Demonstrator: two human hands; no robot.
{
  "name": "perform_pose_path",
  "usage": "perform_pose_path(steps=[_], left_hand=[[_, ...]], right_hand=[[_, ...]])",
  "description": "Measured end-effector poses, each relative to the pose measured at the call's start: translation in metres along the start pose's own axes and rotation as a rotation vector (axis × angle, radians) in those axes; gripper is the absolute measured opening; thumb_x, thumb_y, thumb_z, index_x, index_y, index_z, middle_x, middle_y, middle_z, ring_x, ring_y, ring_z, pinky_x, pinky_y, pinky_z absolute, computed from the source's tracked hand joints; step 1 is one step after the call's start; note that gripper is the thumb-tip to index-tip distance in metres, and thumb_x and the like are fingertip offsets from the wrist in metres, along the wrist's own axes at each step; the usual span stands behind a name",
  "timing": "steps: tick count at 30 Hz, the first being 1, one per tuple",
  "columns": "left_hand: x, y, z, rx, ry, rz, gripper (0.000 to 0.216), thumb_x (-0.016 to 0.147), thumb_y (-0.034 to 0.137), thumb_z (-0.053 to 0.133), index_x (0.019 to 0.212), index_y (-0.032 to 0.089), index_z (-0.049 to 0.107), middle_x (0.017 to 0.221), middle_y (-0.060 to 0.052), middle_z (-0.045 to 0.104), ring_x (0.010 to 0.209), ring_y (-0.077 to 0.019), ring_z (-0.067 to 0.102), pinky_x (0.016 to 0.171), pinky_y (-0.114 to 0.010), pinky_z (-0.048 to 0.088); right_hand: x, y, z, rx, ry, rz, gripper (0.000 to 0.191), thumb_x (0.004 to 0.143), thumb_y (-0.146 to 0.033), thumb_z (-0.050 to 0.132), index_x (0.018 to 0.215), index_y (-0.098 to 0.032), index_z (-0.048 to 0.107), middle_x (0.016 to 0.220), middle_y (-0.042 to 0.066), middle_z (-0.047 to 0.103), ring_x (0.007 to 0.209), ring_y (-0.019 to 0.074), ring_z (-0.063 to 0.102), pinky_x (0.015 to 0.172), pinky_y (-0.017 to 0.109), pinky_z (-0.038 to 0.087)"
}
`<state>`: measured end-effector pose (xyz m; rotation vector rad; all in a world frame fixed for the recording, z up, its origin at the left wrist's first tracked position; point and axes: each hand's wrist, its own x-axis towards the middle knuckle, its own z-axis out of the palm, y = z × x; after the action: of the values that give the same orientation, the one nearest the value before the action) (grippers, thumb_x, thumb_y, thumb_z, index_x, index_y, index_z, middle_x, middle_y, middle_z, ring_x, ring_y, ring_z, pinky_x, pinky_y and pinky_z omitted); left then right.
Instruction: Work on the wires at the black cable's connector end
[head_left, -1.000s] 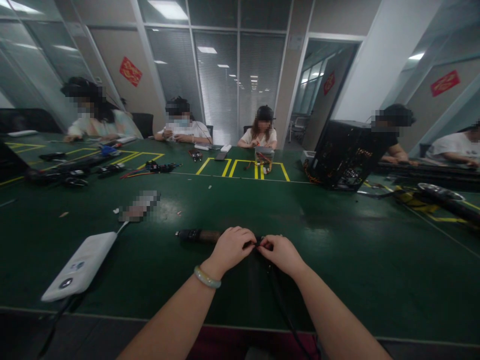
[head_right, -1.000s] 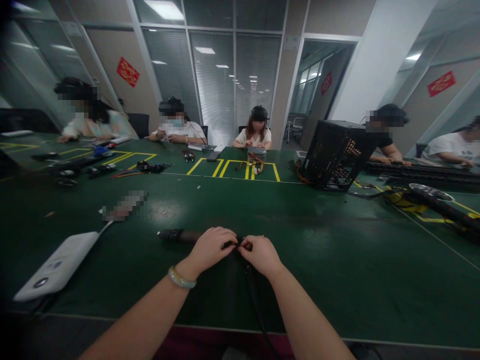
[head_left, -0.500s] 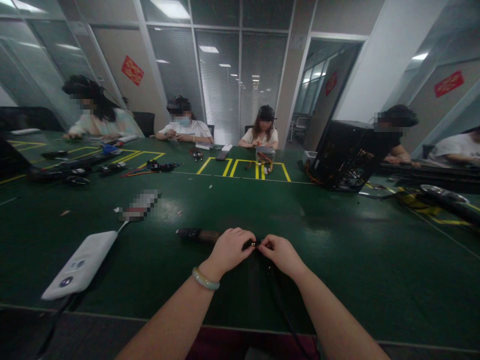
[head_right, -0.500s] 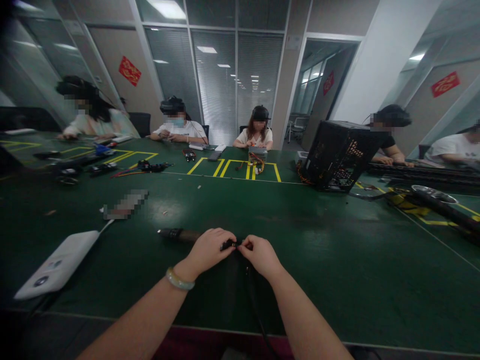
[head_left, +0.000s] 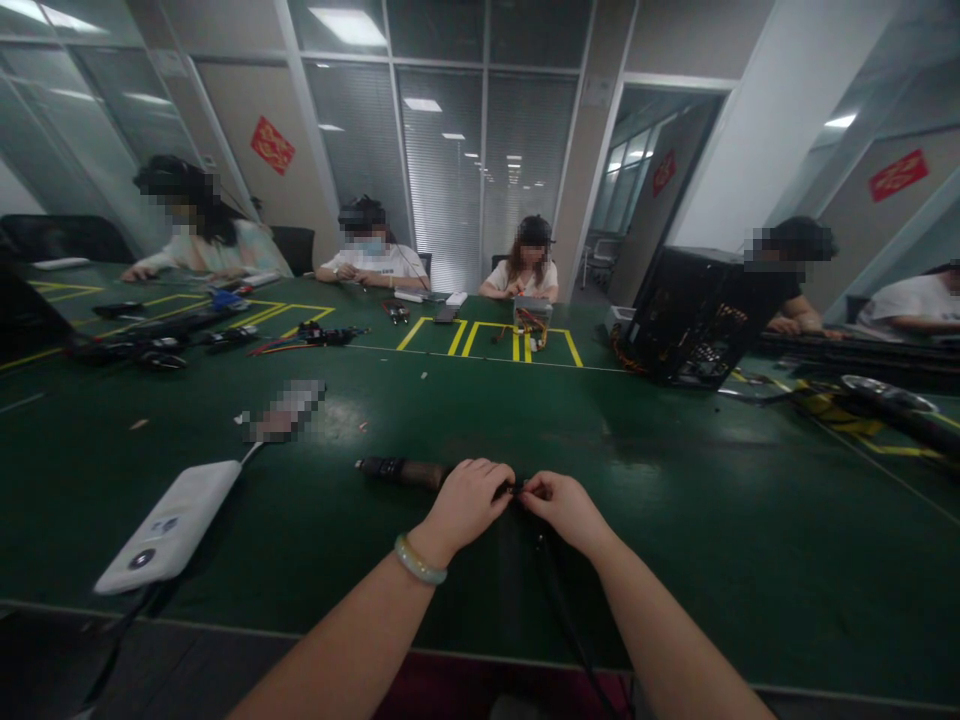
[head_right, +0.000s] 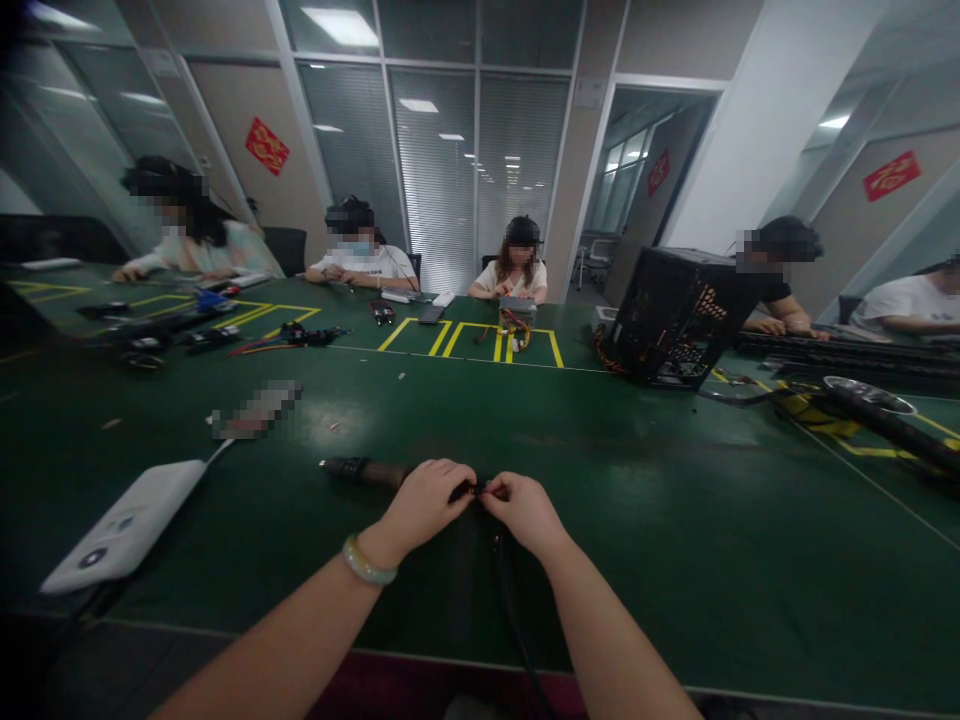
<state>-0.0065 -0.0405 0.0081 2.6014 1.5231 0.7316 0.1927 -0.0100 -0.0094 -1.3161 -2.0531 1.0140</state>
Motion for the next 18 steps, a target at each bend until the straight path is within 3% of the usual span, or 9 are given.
perform_pose_path(steps=[18], left_hand=[[-0.0039,0.0018,-0.0044,-0.028,-0.012,0.001,0.011,0.084,0.014,0.06,0.092,0.022,0.059,0.095,-0.001,0.063,0.095,-0.0196,0.056,0.086,-0.034,0.04]], right_hand=[[-0.0004,0.0005,0.0016,-0.033,0.018,-0.056,0.01,0.083,-0.027,0.063,0.084,-0.018,0.068,0.078,-0.001,0.07,0.071,0.0151,0.063,0.063,0.022,0.043]])
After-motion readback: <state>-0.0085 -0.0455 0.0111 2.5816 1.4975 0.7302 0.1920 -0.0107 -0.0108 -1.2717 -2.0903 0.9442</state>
